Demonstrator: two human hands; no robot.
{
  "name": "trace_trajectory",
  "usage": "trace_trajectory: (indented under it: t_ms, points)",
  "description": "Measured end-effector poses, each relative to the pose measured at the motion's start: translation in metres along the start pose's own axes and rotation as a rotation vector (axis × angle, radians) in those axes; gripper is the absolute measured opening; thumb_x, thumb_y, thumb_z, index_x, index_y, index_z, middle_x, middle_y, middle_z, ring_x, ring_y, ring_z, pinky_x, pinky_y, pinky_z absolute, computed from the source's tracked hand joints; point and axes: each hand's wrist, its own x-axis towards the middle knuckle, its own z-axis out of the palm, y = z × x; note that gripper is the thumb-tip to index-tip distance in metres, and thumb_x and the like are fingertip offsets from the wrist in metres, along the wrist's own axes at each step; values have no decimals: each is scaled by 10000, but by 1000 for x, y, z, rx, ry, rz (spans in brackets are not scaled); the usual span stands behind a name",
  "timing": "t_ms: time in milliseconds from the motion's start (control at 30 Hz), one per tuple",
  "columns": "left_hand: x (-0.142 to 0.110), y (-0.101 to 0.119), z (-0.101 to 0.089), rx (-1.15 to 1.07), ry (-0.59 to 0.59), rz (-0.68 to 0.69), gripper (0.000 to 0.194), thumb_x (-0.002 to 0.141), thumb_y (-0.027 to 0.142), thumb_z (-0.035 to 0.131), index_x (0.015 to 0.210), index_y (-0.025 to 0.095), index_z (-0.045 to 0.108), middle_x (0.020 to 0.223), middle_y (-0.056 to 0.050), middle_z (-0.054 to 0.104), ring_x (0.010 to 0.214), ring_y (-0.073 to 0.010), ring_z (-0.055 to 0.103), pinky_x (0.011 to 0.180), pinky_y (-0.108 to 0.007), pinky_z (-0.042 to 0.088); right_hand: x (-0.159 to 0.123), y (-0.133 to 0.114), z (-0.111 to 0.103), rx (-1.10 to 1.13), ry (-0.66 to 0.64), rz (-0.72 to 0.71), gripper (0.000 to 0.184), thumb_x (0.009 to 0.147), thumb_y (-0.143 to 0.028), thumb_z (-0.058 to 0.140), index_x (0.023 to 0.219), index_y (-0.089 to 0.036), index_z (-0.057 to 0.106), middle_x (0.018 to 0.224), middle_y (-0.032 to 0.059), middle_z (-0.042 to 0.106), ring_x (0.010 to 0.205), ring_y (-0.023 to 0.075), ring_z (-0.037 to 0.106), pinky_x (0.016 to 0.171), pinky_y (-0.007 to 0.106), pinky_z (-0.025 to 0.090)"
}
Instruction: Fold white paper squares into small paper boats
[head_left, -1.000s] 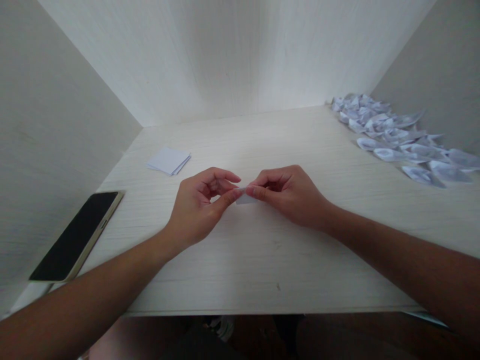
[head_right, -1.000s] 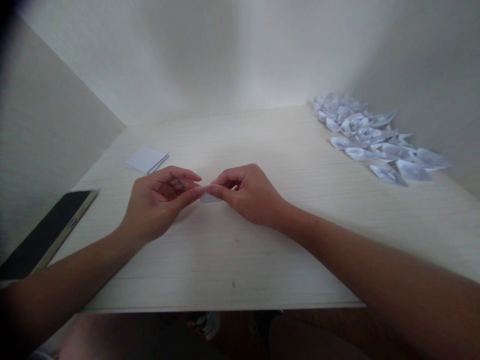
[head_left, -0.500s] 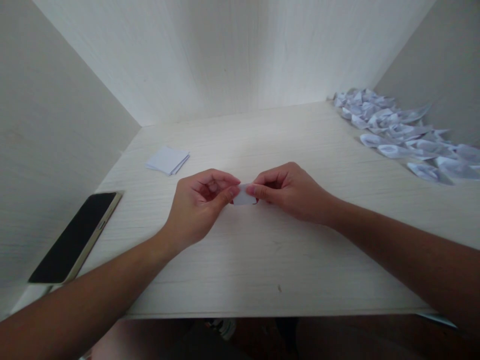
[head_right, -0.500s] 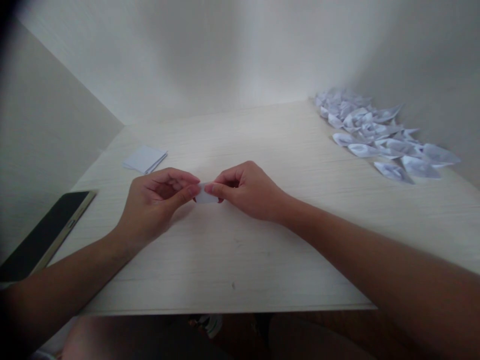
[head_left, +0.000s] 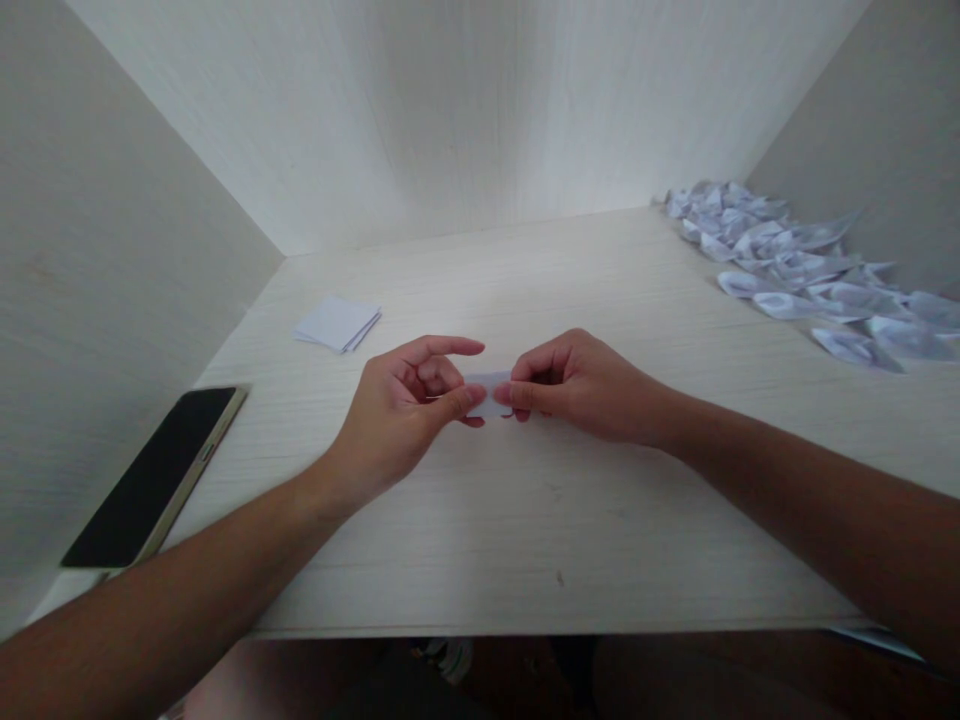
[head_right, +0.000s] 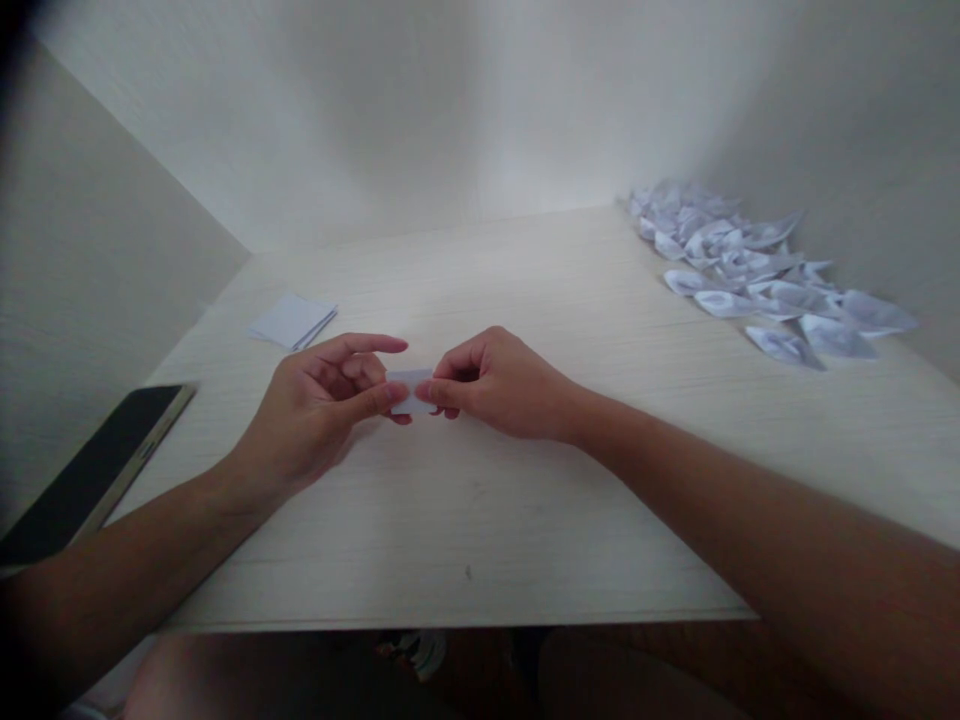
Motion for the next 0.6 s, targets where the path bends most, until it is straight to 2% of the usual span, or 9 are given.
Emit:
trace_trajectory:
  t_ms: [100,267,500,600]
  points:
    - [-1,0,1,-30,-2,-25,338,757,217,874,1076,211,764,689,60,604,590,-103,623,627,-305,690,-1,0,0,31,8,2,332,873,-394,733,638,-160,704,581,-17,617,542,85,457,521,252,324]
    - [0,-6,3,-94,-3,-105,432,740,235,894,1114,162,691,783,3,723,763,-186,756,573,-269,667,-1,1,2,92,135,51,305,882,-343,725,638,-162,697,545,-28,591,509,78,457,496,246,325]
    - [4,-5,1,-87,46,-130,449,696,225,917,1054,157,655,685,27,719,629,-171,738,537,-267,656,0,-2,1,38,4,115,236,842,-294,755,652,-163,703,544,-29,617,442,73,464,439,237,325]
    - [3,-5,3,-44,35,-104,462,681,239,925,1042,159,649,728,1,752,655,-185,750,532,-274,660,0,-1,2,26,11,86,225,845,-254,736,644,-156,703,538,-29,615,436,63,458,444,236,314]
